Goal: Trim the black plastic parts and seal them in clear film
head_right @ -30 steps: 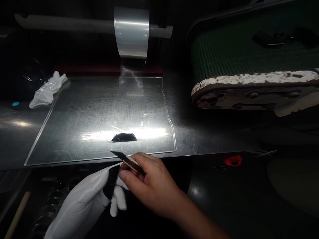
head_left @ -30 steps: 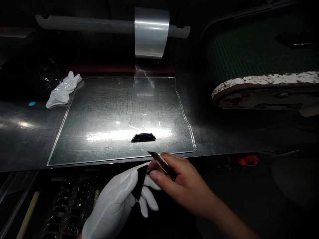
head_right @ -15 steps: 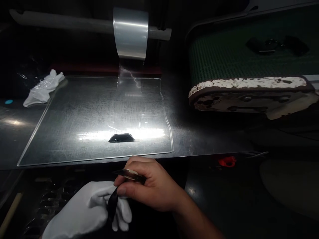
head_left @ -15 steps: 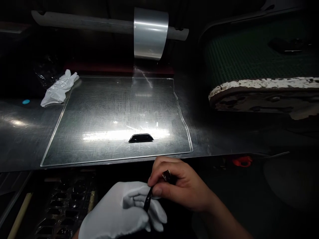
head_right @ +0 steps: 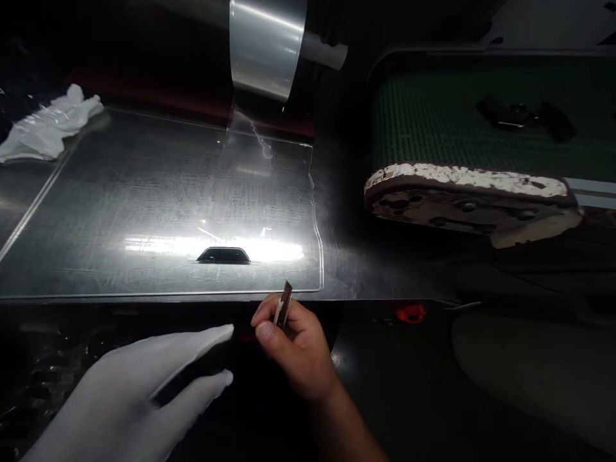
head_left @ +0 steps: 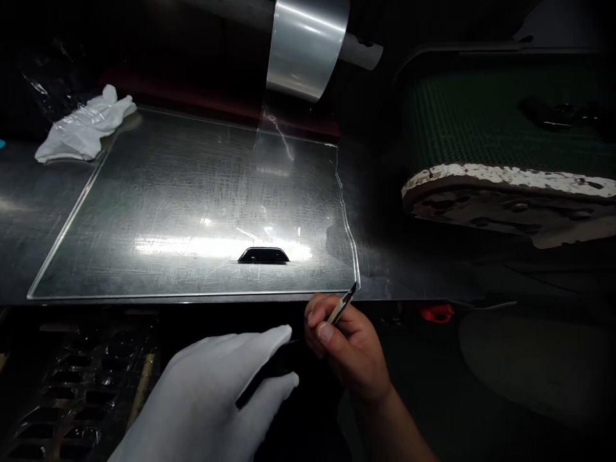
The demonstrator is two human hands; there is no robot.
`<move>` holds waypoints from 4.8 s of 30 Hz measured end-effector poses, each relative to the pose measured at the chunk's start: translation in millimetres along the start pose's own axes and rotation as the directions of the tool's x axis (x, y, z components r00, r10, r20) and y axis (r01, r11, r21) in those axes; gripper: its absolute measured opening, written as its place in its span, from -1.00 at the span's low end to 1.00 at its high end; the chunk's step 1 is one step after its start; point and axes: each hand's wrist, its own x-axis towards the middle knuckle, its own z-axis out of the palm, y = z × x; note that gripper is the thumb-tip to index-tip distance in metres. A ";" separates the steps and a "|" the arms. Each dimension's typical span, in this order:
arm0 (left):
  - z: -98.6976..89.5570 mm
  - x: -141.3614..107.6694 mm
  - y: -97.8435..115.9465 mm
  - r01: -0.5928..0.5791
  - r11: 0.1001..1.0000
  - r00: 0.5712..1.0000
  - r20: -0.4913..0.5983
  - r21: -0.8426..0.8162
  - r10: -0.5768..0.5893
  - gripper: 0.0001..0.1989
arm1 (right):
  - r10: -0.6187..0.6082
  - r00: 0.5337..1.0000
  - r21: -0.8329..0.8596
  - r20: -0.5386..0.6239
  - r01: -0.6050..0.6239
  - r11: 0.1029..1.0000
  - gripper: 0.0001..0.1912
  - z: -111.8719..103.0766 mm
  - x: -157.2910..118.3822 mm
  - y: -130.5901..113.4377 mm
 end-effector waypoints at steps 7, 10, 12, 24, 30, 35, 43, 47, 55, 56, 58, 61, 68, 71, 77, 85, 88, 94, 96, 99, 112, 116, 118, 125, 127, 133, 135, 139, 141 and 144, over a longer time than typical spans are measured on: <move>-5.7 4.8 10.3 0.261 0.956 0.963 0.111 -0.134 -0.247 -0.71 | 0.088 0.996 0.060 0.015 -0.089 0.994 -0.60 3.3 -2.2 -0.5; -10.7 3.7 3.9 0.411 0.857 0.912 0.130 -0.312 -0.390 -0.63 | 0.135 0.991 0.033 0.002 -0.135 0.990 -0.57 3.8 -1.2 -5.4; -14.6 1.1 -3.0 0.440 0.679 0.889 0.176 -0.588 -0.424 -0.62 | 0.138 0.990 -0.078 0.000 -0.137 0.987 -0.67 4.6 1.4 -13.1; -5.1 -11.8 -27.9 -0.037 0.090 0.990 -0.049 -0.995 -0.132 -0.75 | -0.084 0.885 -0.661 0.459 0.403 0.633 -0.58 23.4 35.4 -95.6; -4.6 -11.8 -31.5 0.000 0.146 0.993 -0.017 -0.989 -0.116 -0.71 | -0.077 0.865 -0.689 0.495 0.446 0.571 -0.52 26.0 43.2 -90.1; -7.8 -13.4 -33.7 0.055 0.283 0.990 0.015 -0.958 -0.143 -0.58 | -0.028 0.843 -0.675 0.538 0.450 0.585 -0.52 30.4 47.9 -90.5; -5.3 -12.8 -31.4 0.089 0.253 0.990 0.057 -0.963 -0.132 -0.52 | 0.018 0.841 -0.723 0.541 0.454 0.521 -0.61 43.5 46.3 -87.8; -4.4 -13.6 -30.8 0.100 0.233 0.986 0.066 -0.967 -0.151 -0.44 | -0.001 0.848 -0.724 0.530 0.453 0.521 -0.62 46.0 45.2 -87.0; -7.6 -11.2 -30.6 0.118 0.237 0.988 0.091 -0.964 -0.124 -0.41 | -0.029 0.865 -0.730 0.500 0.439 0.524 -0.60 49.0 39.8 -84.1; -8.4 -10.8 -29.7 0.130 0.240 0.986 0.101 -0.962 -0.130 -0.41 | -0.029 0.864 -0.728 0.503 0.441 0.525 -0.61 48.7 39.9 -83.9; -9.7 -10.2 -26.9 0.167 0.231 0.980 0.135 -0.958 -0.149 -0.42 | -0.022 0.852 -0.721 0.524 0.456 0.522 -0.62 47.1 41.2 -83.9; -9.9 -9.4 -22.7 0.209 0.196 0.970 0.177 -0.958 -0.166 -0.38 | -0.003 0.824 -0.713 0.566 0.491 0.501 -0.65 42.9 44.3 -85.0; -4.0 -10.6 -23.9 0.173 0.289 0.978 0.129 -0.942 -0.166 -0.47 | 0.036 0.774 -0.678 0.632 0.529 0.511 -0.64 36.6 46.9 -90.1; -2.3 -11.4 -24.3 0.177 0.269 0.976 0.134 -0.947 -0.170 -0.47 | 0.044 0.769 -0.676 0.638 0.531 0.511 -0.63 35.9 47.2 -90.9; 0.2 -12.2 -21.7 0.172 0.197 0.974 0.137 -0.965 -0.179 -0.50 | 0.048 0.754 -0.665 0.655 0.545 0.510 -0.61 33.9 45.5 -89.0; -0.8 -11.2 -23.6 0.151 0.170 0.979 0.123 -0.974 -0.165 -0.52 | 0.043 0.766 -0.663 0.641 0.525 0.534 -0.63 35.4 41.9 -90.1; -2.3 -11.0 -22.7 0.146 0.213 0.981 0.114 -0.966 -0.158 -0.50 | 0.015 0.792 -0.687 0.610 0.520 0.508 -0.63 36.3 41.8 -91.0; -4.4 -13.1 -20.9 0.177 0.235 0.975 0.137 -0.956 -0.177 -0.47 | 0.008 0.794 -0.722 0.608 0.550 0.419 -0.64 37.9 41.0 -94.1; -3.8 -14.0 -20.0 0.204 0.218 0.968 0.163 -0.954 -0.193 -0.47 | 0.045 0.789 -0.730 0.613 0.544 0.413 -0.64 37.3 41.2 -96.1; -2.4 -14.3 -18.5 0.217 0.183 0.962 0.178 -0.959 -0.208 -0.47 | 0.095 0.779 -0.735 0.620 0.535 0.416 -0.63 35.5 41.4 -97.2; -9.9 -7.0 -8.2 0.257 0.236 0.930 0.174 -0.937 -0.323 -0.49 | -0.081 0.878 -0.820 0.471 0.470 0.328 -0.72 35.2 36.9 -103.4; -10.7 -6.1 -3.0 0.270 0.230 0.894 0.155 -0.935 -0.419 -0.54 | -0.057 0.857 -0.822 0.512 0.507 0.260 -0.65 35.4 40.8 -106.2; -10.9 -6.6 -1.3 0.269 0.210 0.877 0.150 -0.940 -0.457 -0.51 | -0.027 0.845 -0.816 0.534 0.524 0.242 -0.64 35.9 42.2 -106.2; -10.7 -8.0 0.3 0.248 0.189 0.878 0.138 -0.950 -0.459 -0.43 | -0.004 0.836 -0.817 0.548 0.537 0.210 -0.66 39.5 43.6 -107.2; -11.4 -7.9 0.0 0.258 0.181 0.875 0.149 -0.949 -0.461 -0.46 | -0.009 0.833 -0.816 0.553 0.544 0.195 -0.66 40.1 44.1 -107.9; -12.2 -8.1 -5.1 0.302 0.196 0.887 0.200 -0.933 -0.416 -0.48 | -0.037 0.825 -0.819 0.564 0.564 0.100 -0.66 39.5 46.2 -105.6; -11.3 -8.2 -7.2 0.301 0.204 0.898 0.205 -0.932 -0.390 -0.48 | -0.057 0.828 -0.826 0.558 0.561 0.061 -0.65 38.7 46.3 -103.9; -9.9 -8.4 -7.3 0.299 0.210 0.902 0.204 -0.931 -0.381 -0.47 | -0.054 0.829 -0.826 0.557 0.560 0.070 -0.66 37.4 44.5 -102.0; -10.1 -8.2 -5.1 0.312 0.218 0.888 0.202 -0.925 -0.414 -0.46 | -0.027 0.832 -0.825 0.554 0.553 0.114 -0.67 37.2 42.8 -102.1; -11.2 -7.2 -1.9 0.322 0.247 0.863 0.176 -0.914 -0.473 -0.49 | 0.049 0.838 -0.832 0.543 0.530 0.166 -0.69 37.7 40.4 -103.7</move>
